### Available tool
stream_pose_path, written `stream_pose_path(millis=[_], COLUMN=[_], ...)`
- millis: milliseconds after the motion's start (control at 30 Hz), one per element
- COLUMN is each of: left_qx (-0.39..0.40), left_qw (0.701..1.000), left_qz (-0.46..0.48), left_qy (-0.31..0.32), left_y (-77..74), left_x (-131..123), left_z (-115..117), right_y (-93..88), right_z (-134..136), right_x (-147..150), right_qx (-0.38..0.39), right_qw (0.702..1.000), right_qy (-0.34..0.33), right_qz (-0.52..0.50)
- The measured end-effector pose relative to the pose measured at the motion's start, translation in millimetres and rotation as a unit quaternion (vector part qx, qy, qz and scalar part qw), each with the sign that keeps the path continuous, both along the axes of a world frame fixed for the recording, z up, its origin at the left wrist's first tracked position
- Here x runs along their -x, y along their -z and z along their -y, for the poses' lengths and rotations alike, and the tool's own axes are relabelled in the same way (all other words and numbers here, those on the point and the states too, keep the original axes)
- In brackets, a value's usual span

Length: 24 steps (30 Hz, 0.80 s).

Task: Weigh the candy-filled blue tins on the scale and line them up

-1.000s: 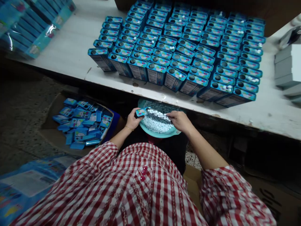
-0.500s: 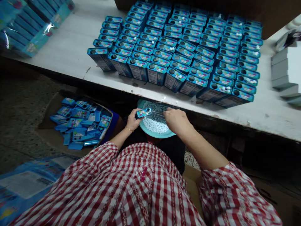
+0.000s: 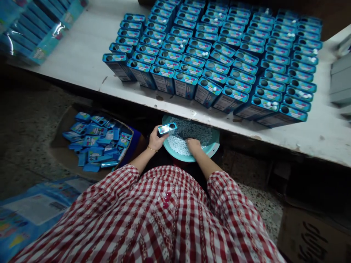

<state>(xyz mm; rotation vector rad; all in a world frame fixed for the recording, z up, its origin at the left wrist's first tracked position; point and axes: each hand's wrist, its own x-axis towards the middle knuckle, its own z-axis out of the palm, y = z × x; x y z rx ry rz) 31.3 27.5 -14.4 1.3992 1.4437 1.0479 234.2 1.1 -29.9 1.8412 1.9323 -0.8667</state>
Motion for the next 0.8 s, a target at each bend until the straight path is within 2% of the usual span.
stream_pose_path(millis=[167, 233, 300, 467, 567, 633, 733, 800], left_qx=[0.007, -0.001, -0.009, -0.036, -0.067, -0.091, -0.115, -0.127], left_qw=[1.000, 1.000, 0.999, 0.999, 0.996, 0.992, 0.986, 0.983], left_qz=[0.012, 0.010, 0.004, -0.024, -0.050, -0.072, -0.094, -0.100], left_qy=[-0.015, -0.026, -0.034, -0.016, 0.015, 0.041, 0.072, 0.084], left_y=[-3.2, -4.2, -4.5, -2.8, -2.5, -3.3, -4.3, -3.9], left_x=[2, 5, 8, 12, 10, 7, 4, 2], left_z=[-2, -3, -4, -4, -2, 0, 2, 4], right_y=[14.8, 11.3, 0.3, -52.9, -90.7, -113.6, -142.0, -156.8], right_z=[-2, 0, 2, 7, 3, -2, -10, -14], right_x=[-21, -32, -44, -67, -68, -61, -45, -33], right_qx=[0.015, 0.013, -0.002, -0.055, -0.062, -0.080, -0.115, -0.115], right_qw=[0.995, 0.991, 0.986, 0.946, 0.942, 0.956, 0.982, 0.989], right_qy=[0.002, 0.008, 0.020, 0.097, 0.093, 0.052, -0.028, -0.077], right_qz=[-0.101, -0.130, -0.163, -0.303, -0.317, -0.277, -0.148, -0.060])
